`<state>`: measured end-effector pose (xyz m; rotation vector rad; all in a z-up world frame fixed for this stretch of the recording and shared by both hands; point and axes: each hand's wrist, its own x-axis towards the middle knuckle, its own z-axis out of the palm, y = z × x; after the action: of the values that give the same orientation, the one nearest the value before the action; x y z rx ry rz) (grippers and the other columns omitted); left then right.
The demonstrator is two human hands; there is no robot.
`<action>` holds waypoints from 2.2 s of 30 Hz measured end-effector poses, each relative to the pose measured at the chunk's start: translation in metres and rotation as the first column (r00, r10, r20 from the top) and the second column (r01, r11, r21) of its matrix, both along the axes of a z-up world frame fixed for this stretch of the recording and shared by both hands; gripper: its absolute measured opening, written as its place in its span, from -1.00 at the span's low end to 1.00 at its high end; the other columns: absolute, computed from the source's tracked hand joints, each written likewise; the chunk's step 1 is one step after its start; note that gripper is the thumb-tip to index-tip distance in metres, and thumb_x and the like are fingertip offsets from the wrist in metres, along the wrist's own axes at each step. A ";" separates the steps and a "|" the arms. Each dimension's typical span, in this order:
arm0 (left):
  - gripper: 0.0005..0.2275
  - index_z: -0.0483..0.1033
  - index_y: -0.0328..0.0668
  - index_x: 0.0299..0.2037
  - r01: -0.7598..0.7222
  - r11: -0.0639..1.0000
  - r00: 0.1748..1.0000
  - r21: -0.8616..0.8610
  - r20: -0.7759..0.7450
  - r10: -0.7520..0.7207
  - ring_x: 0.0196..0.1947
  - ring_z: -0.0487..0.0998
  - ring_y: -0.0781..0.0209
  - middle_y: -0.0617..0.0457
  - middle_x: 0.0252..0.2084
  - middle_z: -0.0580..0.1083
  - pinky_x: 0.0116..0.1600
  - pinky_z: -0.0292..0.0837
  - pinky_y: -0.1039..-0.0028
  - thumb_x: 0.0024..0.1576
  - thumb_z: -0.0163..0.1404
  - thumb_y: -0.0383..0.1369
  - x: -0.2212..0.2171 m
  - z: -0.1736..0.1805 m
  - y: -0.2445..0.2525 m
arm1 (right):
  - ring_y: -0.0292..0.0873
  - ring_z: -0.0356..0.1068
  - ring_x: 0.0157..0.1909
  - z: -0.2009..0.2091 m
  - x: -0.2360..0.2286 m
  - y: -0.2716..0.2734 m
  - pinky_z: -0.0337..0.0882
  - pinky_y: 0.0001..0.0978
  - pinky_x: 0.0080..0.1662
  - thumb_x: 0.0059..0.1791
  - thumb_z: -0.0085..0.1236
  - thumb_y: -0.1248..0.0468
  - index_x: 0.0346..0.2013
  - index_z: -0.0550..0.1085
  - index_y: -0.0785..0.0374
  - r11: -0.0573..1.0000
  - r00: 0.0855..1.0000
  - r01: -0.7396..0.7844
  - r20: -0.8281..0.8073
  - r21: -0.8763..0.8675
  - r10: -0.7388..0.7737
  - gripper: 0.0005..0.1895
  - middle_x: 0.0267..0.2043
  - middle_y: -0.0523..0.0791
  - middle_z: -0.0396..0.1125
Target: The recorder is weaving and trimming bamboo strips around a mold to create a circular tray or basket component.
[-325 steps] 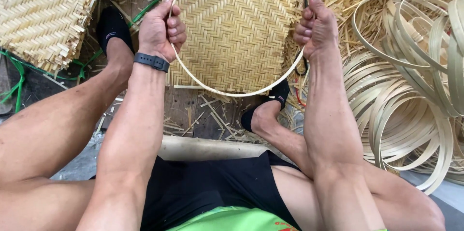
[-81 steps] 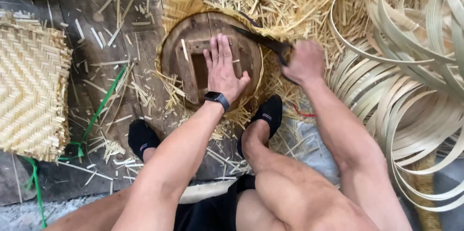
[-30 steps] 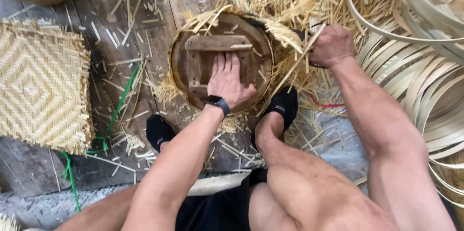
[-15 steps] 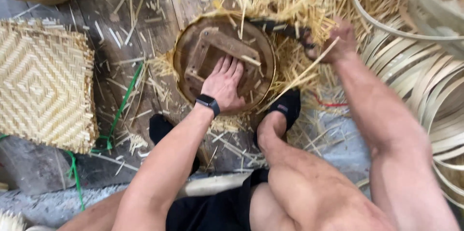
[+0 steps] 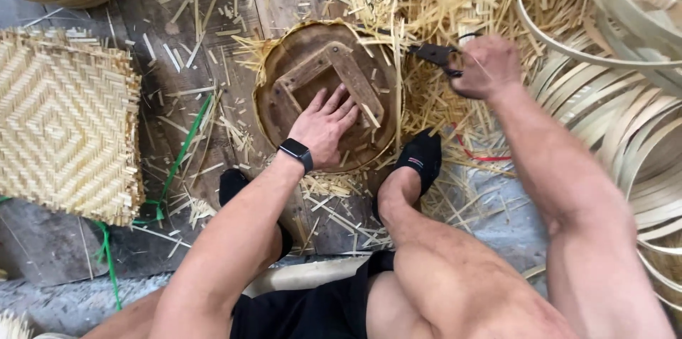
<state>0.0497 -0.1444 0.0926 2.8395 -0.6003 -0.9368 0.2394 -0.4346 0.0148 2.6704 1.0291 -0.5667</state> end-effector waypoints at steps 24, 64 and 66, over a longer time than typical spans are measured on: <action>0.06 -0.21 -0.13 0.53 -0.639 0.604 0.640 -0.476 0.108 0.761 0.56 -0.50 -0.27 -0.09 0.60 -0.31 0.51 -0.36 -0.25 -0.13 0.30 -0.23 0.003 -0.033 -0.034 | -0.24 0.16 -0.41 -0.061 0.009 0.000 0.34 -0.38 -0.36 -0.15 0.18 0.12 -0.55 0.30 0.05 0.997 0.987 -0.038 0.159 0.068 0.027 -0.77 -0.57 -0.21 0.11; -0.15 0.13 -0.49 0.38 -0.756 0.639 0.632 -0.144 0.095 0.769 0.46 -0.05 -0.50 -0.50 0.42 0.10 0.52 -0.28 -0.14 0.01 0.04 0.07 -0.003 -0.040 -0.044 | -0.11 0.34 -0.06 -0.098 -0.006 0.036 0.43 -0.20 0.01 -0.27 0.29 0.24 -0.34 0.46 0.18 0.998 0.988 -0.058 0.145 -0.006 0.058 -0.73 -0.13 -0.03 0.37; -0.14 0.12 -0.51 0.38 -0.719 0.677 0.673 -0.160 0.084 0.735 0.45 -0.06 -0.52 -0.46 0.43 0.11 0.50 -0.28 -0.13 -0.01 0.06 0.05 0.001 -0.039 -0.035 | -0.09 0.37 -0.13 -0.008 -0.002 0.044 0.49 -0.16 -0.08 -0.02 0.09 0.18 -0.28 0.46 0.14 0.976 0.972 0.216 -0.097 0.004 -0.215 -0.88 -0.16 -0.02 0.38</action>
<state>0.0506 -0.1796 0.0532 2.6409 0.4746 -0.5160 0.2376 -0.3908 0.0072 2.8117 0.7716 -0.7386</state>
